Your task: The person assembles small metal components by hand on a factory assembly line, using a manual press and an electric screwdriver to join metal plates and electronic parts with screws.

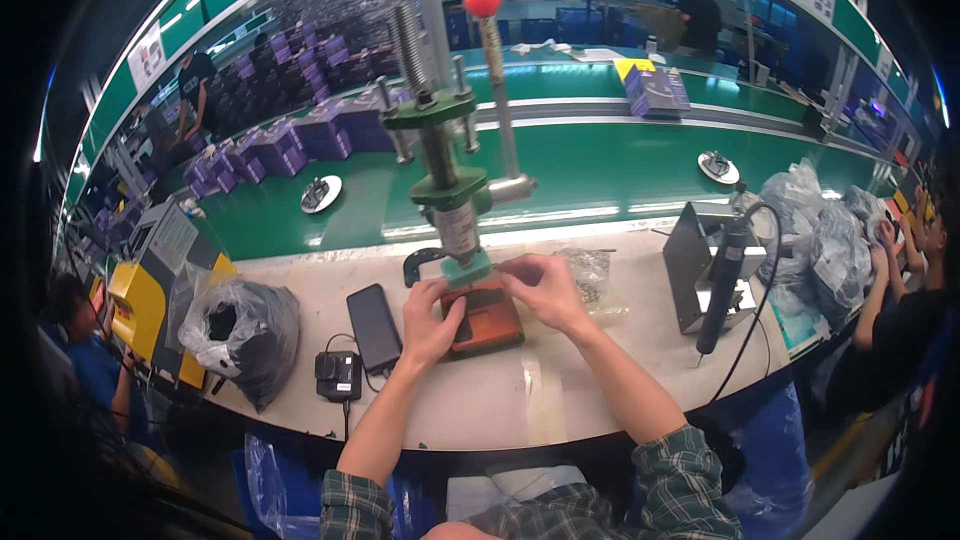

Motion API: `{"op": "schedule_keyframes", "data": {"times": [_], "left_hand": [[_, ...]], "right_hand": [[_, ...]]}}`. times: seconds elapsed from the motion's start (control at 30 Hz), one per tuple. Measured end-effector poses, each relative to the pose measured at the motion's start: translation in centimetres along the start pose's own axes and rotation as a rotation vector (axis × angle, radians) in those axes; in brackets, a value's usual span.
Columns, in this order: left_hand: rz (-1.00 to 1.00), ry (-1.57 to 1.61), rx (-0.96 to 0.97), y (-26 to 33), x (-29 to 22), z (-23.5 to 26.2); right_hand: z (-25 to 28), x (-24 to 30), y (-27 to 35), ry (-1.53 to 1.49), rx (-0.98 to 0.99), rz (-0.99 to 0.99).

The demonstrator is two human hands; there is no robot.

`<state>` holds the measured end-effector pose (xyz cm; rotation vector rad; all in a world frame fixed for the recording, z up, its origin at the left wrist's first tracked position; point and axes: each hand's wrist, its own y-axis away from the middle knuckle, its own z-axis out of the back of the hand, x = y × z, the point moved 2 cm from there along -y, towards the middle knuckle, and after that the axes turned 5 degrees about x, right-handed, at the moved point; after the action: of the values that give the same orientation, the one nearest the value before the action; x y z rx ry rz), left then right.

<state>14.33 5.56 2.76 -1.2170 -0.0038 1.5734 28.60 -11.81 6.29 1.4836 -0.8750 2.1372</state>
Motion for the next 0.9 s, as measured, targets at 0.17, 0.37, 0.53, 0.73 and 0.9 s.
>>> {"op": "schedule_keyframes", "data": {"times": [0.17,0.37,0.53,0.73,0.9], "left_hand": [[-0.066,0.032,0.008,0.5,0.3,0.1],[-0.010,0.033,0.089,0.4,0.7,0.1],[-0.013,0.037,0.101,0.3,0.4,0.0],[0.013,0.080,0.117,0.1,0.5,0.1],[-0.012,0.040,0.113,0.2,1.3,-0.2]], "right_hand": [[-1.5,-0.8,-0.4,0.136,0.078,-0.057],[-2.4,-1.1,-1.1,0.286,0.073,0.062],[-3.1,-2.2,-1.3,0.264,0.096,0.053],[-3.9,-1.3,-1.3,0.255,0.073,-0.007],[-4.3,-0.8,-1.3,0.327,0.070,-0.003]]}}
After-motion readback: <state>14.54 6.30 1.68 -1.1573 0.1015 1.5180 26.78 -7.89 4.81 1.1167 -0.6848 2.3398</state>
